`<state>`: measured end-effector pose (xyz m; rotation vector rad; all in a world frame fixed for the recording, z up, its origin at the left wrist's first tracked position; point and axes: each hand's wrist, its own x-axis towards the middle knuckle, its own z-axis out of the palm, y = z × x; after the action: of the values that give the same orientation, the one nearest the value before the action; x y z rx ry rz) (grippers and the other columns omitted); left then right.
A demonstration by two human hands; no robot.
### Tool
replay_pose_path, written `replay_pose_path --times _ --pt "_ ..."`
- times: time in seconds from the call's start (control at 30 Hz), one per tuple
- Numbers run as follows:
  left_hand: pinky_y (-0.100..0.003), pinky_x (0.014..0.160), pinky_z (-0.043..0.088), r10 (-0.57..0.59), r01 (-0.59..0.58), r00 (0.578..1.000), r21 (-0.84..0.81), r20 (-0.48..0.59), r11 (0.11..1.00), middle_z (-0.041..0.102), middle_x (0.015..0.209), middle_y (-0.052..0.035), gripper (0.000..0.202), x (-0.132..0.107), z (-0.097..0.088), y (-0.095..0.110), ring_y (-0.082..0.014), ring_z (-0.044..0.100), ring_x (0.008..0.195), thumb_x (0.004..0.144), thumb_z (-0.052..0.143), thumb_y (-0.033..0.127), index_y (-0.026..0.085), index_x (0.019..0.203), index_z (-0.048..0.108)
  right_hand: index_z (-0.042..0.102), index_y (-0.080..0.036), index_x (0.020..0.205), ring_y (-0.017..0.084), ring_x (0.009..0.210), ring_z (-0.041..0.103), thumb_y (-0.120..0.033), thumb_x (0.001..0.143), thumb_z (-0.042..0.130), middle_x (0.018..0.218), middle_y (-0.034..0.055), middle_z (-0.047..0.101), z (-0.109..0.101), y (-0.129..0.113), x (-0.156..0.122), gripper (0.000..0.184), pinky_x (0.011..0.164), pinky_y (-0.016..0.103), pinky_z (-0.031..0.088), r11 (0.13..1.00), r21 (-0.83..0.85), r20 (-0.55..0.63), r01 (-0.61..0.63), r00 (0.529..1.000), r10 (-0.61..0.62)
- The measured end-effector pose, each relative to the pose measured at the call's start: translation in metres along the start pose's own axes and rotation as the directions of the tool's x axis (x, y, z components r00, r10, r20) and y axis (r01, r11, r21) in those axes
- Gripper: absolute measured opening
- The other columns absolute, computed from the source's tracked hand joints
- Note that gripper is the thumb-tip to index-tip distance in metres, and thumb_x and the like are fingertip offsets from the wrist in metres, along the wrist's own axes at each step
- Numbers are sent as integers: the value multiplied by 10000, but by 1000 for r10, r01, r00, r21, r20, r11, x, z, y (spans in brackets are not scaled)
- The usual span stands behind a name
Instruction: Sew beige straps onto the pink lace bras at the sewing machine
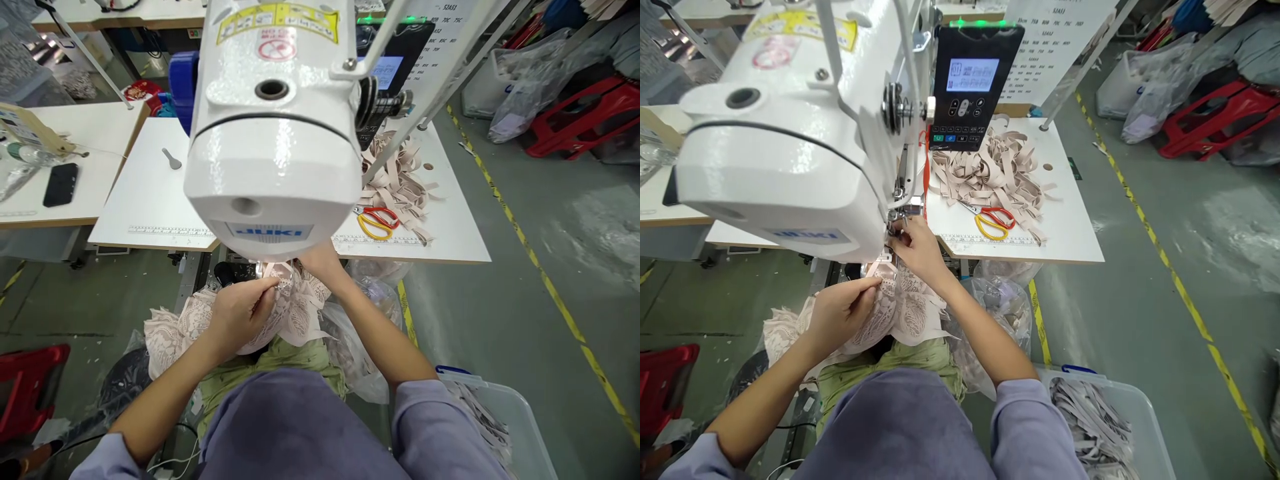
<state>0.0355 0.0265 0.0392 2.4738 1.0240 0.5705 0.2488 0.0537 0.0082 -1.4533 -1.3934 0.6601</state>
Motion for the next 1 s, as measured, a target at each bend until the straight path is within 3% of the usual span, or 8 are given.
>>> replay_pose_path --times 0.3,0.53,0.63,0.83,1.0 --pt "-255 804 586 -94 90 994 -60 -54 994 769 1151 -67 355 -9 4 -8 -200 751 964 1004 464 322 204 1260 679 659 -200 895 177 720 587 -350 839 581 1071 81 638 -3 -5 -3 178 819 376 524 997 79 -23 1 1000 1" --pt "-295 918 583 -68 59 996 -138 -65 989 763 1174 -49 339 -10 12 -12 -200 743 1014 1006 477 292 213 1252 696 621 -213 781 218 846 566 -365 855 571 875 52 601 2 5 -8 177 805 377 512 999 -31 -27 22 999 -23" --pt "-291 923 584 -77 67 995 -159 -62 985 761 1179 -44 343 -8 12 -13 -198 744 1014 1004 479 295 225 1260 696 573 -220 711 224 832 530 -377 870 541 805 47 563 2 7 -8 226 747 367 502 995 -96 -23 26 999 -29" --pt "-287 931 576 -100 91 994 -163 -48 983 758 1189 -28 337 0 8 -11 -205 723 1087 1002 475 291 226 1236 709 603 -227 739 223 792 506 -355 844 564 764 45 521 1 6 -5 170 675 340 482 994 -108 -31 31 999 -35" --pt "-281 861 584 -101 94 994 -131 -50 987 772 1148 -28 343 4 6 -10 -199 746 1004 1006 454 293 221 1208 722 569 -235 708 200 726 485 -370 824 569 722 28 525 -1 -2 0 178 641 329 474 998 -66 -29 14 999 -16"
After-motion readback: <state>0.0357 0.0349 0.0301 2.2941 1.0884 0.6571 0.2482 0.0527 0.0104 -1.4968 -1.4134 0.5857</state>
